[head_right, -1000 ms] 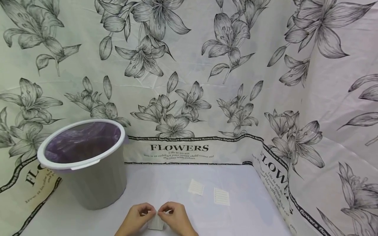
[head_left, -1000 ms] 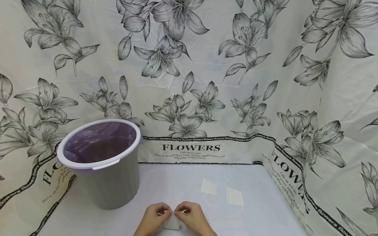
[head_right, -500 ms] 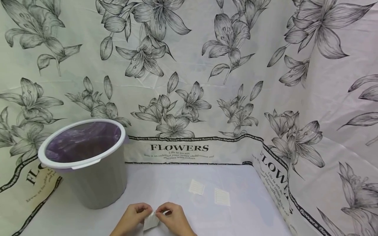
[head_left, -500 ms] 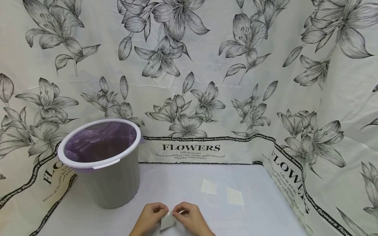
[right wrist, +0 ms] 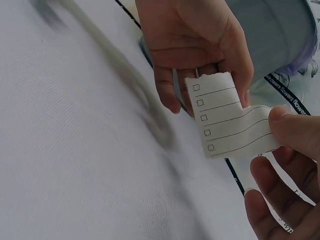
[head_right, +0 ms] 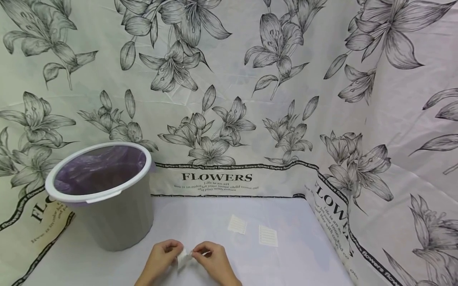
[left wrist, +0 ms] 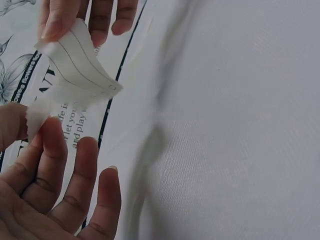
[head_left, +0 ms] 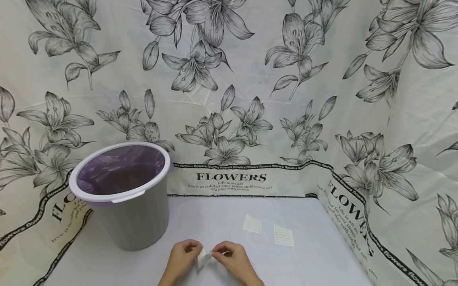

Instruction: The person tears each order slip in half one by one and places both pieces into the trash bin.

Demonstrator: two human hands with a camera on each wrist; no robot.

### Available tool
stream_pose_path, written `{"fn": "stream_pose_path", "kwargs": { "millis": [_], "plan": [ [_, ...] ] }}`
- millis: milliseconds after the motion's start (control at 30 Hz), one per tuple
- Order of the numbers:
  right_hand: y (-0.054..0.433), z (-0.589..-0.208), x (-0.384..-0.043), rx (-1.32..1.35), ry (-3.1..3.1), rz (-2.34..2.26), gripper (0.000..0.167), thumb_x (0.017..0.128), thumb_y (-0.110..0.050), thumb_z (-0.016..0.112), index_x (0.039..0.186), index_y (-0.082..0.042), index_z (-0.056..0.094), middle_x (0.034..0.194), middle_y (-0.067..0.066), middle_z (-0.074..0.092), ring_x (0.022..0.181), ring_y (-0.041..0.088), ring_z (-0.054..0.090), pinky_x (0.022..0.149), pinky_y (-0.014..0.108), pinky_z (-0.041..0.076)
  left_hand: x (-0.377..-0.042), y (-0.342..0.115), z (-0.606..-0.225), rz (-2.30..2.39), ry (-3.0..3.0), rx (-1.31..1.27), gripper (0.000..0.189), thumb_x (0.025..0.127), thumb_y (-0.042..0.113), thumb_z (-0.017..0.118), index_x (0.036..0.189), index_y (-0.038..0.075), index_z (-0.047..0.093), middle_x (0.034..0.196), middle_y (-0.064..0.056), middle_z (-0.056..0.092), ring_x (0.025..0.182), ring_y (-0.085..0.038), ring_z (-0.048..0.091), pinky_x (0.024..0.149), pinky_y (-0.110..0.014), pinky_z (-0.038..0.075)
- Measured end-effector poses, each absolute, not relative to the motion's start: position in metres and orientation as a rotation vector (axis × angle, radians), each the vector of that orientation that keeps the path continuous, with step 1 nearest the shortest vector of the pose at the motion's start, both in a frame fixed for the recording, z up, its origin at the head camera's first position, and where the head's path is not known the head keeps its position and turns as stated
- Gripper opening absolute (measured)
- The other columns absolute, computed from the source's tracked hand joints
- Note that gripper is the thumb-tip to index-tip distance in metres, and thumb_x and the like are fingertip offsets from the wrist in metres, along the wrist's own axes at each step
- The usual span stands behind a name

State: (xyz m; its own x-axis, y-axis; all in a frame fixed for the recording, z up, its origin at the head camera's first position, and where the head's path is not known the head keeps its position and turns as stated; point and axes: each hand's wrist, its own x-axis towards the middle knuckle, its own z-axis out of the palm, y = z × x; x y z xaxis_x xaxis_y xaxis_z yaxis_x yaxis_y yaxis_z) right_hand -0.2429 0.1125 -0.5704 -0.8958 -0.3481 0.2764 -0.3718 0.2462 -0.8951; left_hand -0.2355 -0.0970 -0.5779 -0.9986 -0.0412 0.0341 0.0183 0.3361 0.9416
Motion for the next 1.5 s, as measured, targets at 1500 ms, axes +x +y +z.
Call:
{"fn": "stream_pose_path", "kwargs": {
  "millis": [1500],
  "plan": [
    [0.123,-0.576,-0.242,0.499,-2.370,1.964,0.011,0.093,-0.013,0.076,0.099,-0.004,0.074,0.095,0.013,0.075,0.081,0.007,0.068,0.071,0.021,0.057,-0.232,-0.125,-0.572,-1.750,-2.306,0.233,0.013,0.090,0.016,0.080,0.097,0.006,0.078,0.091,-0.005,0.076,0.075,-0.007,0.064,0.062,-0.021,0.055]
  ]
}}
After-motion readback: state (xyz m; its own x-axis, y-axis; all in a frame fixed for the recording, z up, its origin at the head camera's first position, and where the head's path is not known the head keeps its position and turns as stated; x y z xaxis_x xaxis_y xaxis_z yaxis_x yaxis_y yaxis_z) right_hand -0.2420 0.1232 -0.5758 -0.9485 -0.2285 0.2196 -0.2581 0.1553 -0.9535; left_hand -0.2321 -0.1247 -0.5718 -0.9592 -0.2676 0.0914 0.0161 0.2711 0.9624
